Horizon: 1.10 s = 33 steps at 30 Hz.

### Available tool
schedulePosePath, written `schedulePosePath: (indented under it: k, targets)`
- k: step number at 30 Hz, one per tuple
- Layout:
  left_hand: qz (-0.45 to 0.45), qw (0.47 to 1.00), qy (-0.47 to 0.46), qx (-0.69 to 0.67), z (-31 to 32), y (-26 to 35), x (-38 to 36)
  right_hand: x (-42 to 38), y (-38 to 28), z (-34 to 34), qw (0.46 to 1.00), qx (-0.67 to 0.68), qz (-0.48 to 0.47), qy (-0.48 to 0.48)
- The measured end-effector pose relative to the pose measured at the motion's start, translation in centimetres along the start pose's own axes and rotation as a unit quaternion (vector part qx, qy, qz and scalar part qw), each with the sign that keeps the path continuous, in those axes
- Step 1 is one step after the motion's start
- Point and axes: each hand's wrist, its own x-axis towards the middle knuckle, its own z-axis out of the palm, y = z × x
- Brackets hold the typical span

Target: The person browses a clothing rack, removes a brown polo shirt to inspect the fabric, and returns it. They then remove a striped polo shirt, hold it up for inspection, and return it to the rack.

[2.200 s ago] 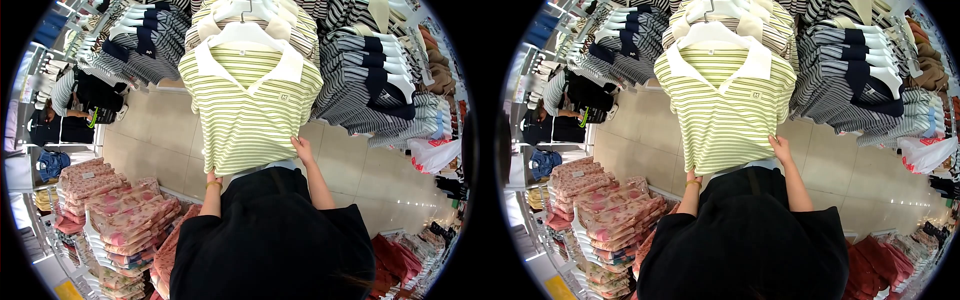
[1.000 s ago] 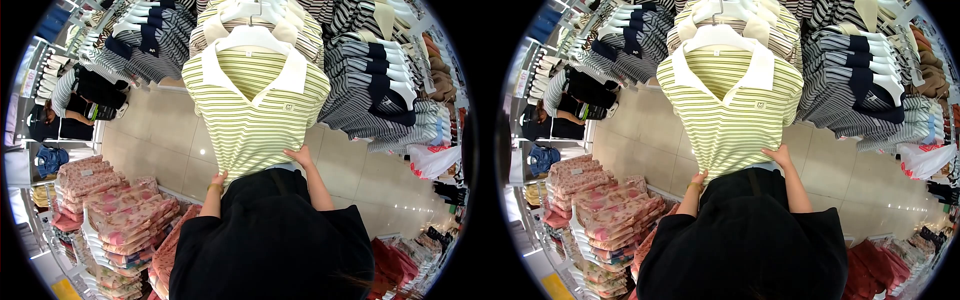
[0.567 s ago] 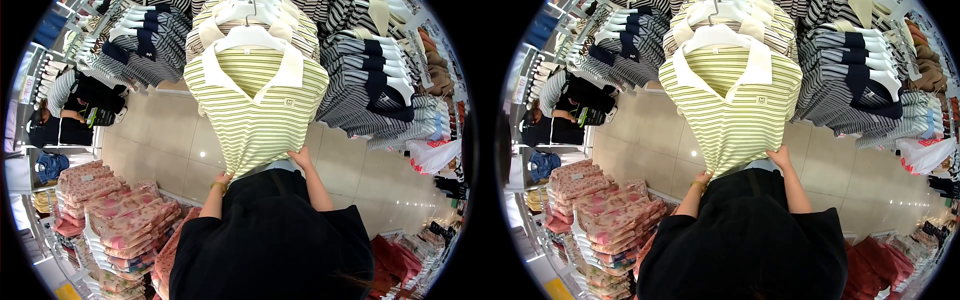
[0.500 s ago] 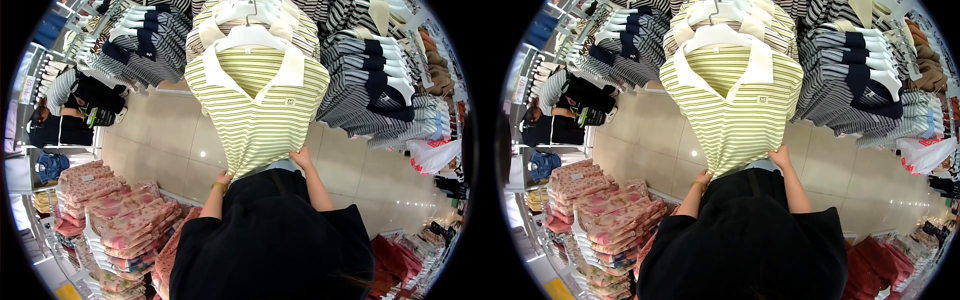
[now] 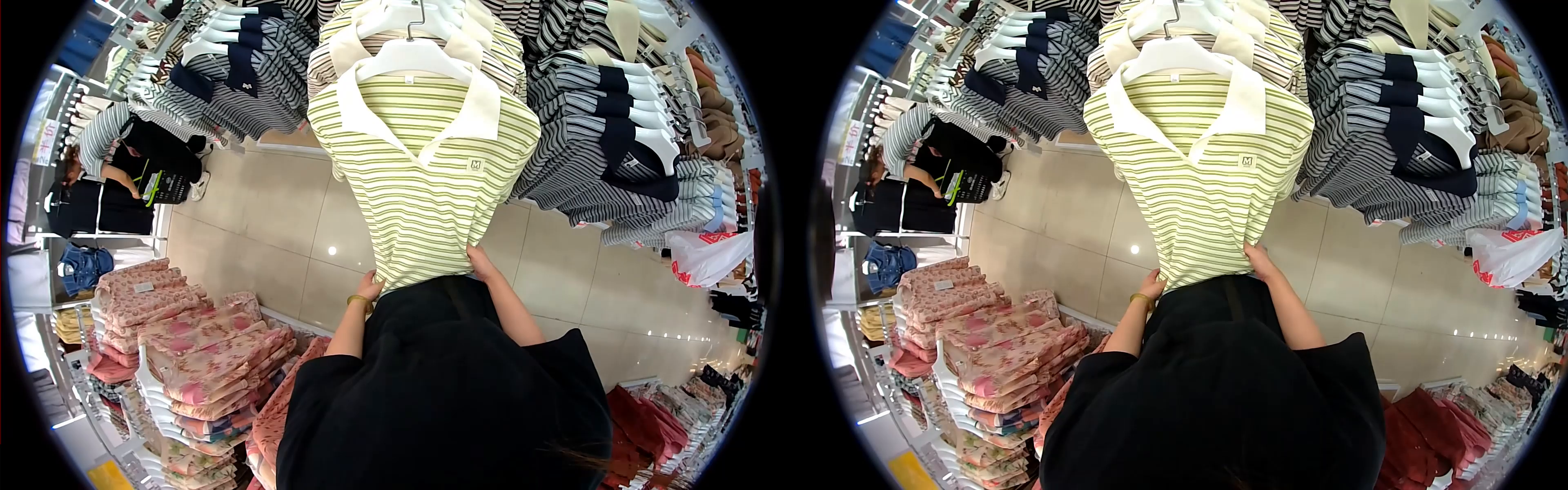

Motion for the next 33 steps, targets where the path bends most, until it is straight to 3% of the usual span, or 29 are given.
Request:
schedulePosePath:
  k: [3,6,10,13,15,20,22,25,28,30,31,33]
  targets:
    - [-0.007,0.999,0.012,0.029,0.1,0.0,-0.1,0.0,-0.4,0.4,0.999,-0.047,-0.013,0.019]
    - [0.003,1.000,0.008,0.019,0.2,-0.2,0.0,0.3,-0.7,0.4,0.994,-0.075,0.044,0.064]
    - [-0.023,1.000,0.004,-0.012,0.3,0.1,-0.5,0.6,-1.1,0.3,0.993,0.046,0.054,0.098]
    - [0.028,1.000,0.007,-0.011,0.2,-1.2,0.4,0.6,-1.8,0.3,0.992,0.061,0.055,0.097]
    - [0.001,1.000,0.003,-0.001,0.4,-0.4,-0.3,1.0,-1.4,-0.6,0.982,-0.118,0.062,0.132]
    - [0.001,1.000,0.008,-0.010,0.6,-0.5,-0.4,2.5,-0.1,-1.4,0.976,-0.160,0.033,0.144]
    - [-0.011,1.000,0.000,-0.004,0.7,0.3,-0.9,3.2,0.3,-1.7,0.944,-0.242,0.090,0.207]
    - [0.009,1.000,0.025,-0.010,0.9,-0.1,-0.8,3.2,0.1,-1.6,0.937,-0.282,0.065,0.194]
    - [-0.016,0.998,0.049,-0.044,1.1,0.3,-1.2,3.3,0.7,-2.1,0.947,-0.277,0.026,0.162]
    - [0.091,0.991,0.091,0.036,0.9,-0.5,-0.8,2.7,1.0,-2.1,0.960,-0.217,0.013,0.173]
    - [0.091,0.991,0.091,0.036,0.7,-0.9,-0.6,2.6,1.2,-2.1,0.970,-0.157,0.001,0.184]
    - [0.010,0.995,0.082,0.053,0.5,-0.3,-1.4,1.7,0.2,-2.0,0.972,-0.140,0.015,0.188]
